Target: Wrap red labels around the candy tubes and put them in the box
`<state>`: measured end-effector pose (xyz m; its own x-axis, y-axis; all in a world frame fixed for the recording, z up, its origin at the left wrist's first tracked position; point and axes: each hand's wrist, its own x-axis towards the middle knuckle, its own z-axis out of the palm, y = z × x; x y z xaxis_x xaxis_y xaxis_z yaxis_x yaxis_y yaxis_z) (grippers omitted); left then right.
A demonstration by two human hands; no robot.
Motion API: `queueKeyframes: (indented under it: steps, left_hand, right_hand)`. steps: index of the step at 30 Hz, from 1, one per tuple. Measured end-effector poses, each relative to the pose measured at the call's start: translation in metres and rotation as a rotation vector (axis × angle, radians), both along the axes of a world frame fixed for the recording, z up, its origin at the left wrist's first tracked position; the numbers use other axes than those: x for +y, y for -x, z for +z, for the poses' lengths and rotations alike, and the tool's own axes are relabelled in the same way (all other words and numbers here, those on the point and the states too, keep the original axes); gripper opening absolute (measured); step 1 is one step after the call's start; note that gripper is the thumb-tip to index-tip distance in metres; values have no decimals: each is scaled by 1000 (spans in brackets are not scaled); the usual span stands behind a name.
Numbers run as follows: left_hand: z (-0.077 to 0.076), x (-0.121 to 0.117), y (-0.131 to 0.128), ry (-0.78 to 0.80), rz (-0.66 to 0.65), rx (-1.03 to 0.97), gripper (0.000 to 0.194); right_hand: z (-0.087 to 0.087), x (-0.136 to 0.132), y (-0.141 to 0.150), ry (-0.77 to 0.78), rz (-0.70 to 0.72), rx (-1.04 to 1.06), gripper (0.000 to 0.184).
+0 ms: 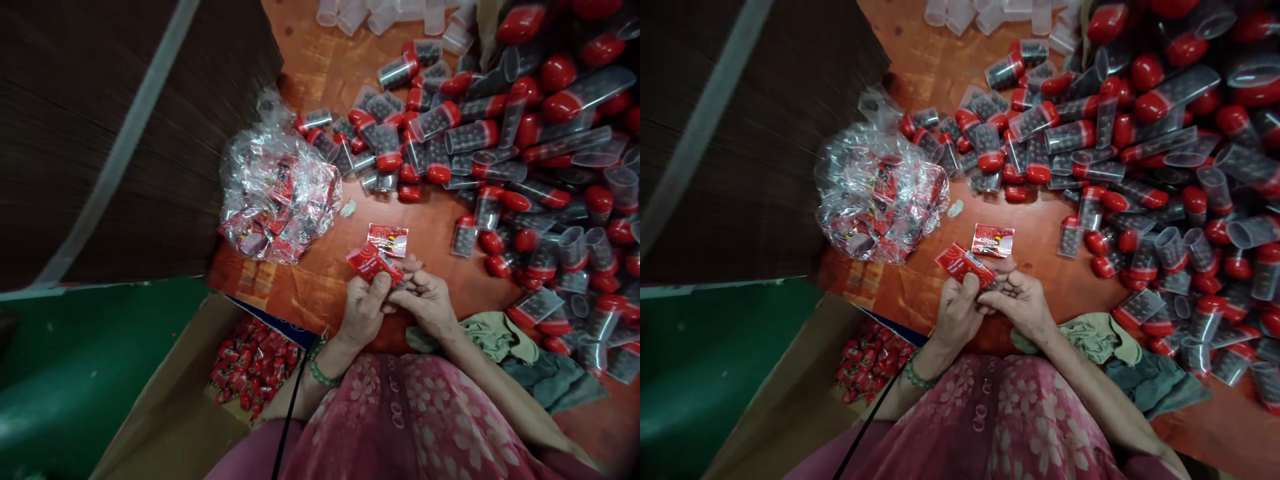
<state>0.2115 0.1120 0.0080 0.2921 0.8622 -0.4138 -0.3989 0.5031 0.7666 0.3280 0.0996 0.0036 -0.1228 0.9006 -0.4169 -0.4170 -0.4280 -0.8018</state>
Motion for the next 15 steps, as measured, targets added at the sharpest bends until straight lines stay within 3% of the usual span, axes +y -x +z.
queueKeyframes:
  steps: [4,8,15]
  left_hand:
    - [0,-6,-1,-119,-60,21,49]
    - [14,-7,0,-193,-125,49,44]
    - [30,-12,-1,-255,-88,97,45]
  right_hand:
    - [-2,0,-4,-27,-20,-51,27]
    - [-4,-1,-8,-130,-63,-139,31]
    - [-13,-4,-20,-304,-10,-359,51]
